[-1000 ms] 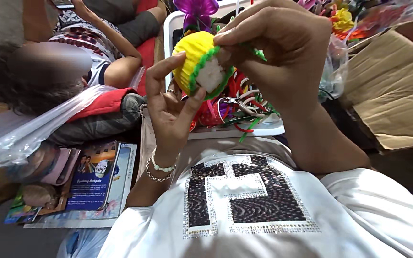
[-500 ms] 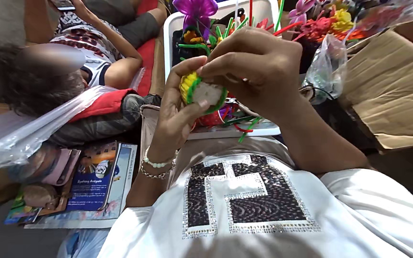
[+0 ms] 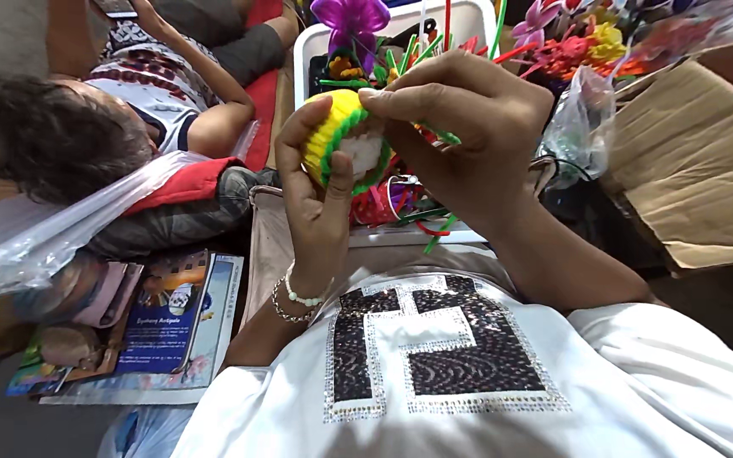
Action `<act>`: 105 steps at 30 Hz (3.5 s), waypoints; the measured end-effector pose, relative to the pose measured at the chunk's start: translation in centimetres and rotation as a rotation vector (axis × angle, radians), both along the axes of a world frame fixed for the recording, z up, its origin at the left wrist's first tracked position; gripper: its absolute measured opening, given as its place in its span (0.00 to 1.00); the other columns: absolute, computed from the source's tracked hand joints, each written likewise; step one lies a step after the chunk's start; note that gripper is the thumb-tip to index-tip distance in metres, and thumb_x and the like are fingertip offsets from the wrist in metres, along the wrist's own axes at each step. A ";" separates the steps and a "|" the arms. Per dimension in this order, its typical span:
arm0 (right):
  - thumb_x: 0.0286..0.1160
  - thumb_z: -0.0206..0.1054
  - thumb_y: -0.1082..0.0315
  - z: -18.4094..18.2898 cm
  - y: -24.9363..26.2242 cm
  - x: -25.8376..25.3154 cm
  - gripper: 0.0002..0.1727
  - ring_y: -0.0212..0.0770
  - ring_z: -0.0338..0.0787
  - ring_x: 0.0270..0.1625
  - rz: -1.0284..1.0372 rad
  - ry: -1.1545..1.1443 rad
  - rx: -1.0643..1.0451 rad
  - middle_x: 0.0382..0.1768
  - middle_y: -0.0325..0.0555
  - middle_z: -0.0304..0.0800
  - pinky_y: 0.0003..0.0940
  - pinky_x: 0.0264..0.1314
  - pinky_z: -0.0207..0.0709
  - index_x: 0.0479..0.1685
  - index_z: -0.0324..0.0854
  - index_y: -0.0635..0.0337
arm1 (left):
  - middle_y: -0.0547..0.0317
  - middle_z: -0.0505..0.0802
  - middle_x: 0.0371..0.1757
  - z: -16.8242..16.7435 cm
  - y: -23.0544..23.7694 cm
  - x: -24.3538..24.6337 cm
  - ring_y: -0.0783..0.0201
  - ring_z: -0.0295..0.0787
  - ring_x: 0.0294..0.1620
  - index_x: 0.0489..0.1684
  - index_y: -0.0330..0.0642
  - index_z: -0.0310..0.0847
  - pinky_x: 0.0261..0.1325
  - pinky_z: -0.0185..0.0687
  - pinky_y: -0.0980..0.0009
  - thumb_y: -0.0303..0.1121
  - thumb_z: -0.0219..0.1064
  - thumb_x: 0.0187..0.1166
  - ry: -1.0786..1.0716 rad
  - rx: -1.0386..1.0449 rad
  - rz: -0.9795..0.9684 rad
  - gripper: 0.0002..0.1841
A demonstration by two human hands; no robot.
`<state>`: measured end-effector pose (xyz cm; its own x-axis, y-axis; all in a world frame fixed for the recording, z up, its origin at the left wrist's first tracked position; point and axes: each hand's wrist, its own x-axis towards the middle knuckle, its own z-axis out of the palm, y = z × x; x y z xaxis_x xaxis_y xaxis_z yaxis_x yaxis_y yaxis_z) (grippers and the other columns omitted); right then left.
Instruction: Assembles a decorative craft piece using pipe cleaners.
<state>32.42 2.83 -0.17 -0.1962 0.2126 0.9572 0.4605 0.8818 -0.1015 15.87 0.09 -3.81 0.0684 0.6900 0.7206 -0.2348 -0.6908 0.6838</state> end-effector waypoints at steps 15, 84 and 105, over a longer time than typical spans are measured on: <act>0.79 0.67 0.79 -0.1 0.8 0.5 0.11 0.47 0.91 0.53 -0.002 -0.196 0.144 0.46 0.56 0.95 0.33 0.58 0.82 0.50 0.94 0.64 | 0.66 0.80 0.67 0.1 0.8 -2.0 0.70 0.83 0.65 0.66 0.56 0.68 0.59 0.88 0.75 0.33 0.63 0.86 0.159 -0.086 -0.051 0.15; 0.80 0.64 0.79 0.2 0.3 1.3 0.12 0.47 0.94 0.60 0.017 -0.132 0.072 0.52 0.53 0.97 0.35 0.67 0.84 0.49 0.94 0.62 | 0.60 0.74 0.76 -0.4 1.6 -0.8 0.68 0.82 0.70 0.87 0.49 0.52 0.63 0.90 0.72 0.22 0.79 0.68 0.231 0.034 -0.102 0.47; 0.82 0.67 0.73 0.3 0.3 1.6 0.09 0.48 0.93 0.61 -0.004 -0.080 0.047 0.54 0.55 0.96 0.39 0.66 0.82 0.50 0.93 0.63 | 0.67 0.76 0.78 -0.6 1.7 -0.7 0.71 0.82 0.70 0.86 0.54 0.60 0.65 0.87 0.72 0.42 0.58 0.91 0.127 0.034 -0.120 0.25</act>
<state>33.99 3.15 0.18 -0.2718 0.1691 0.9474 0.4693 0.8827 -0.0229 15.14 1.76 -4.37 0.2402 0.6466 0.7240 -0.2302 -0.6866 0.6896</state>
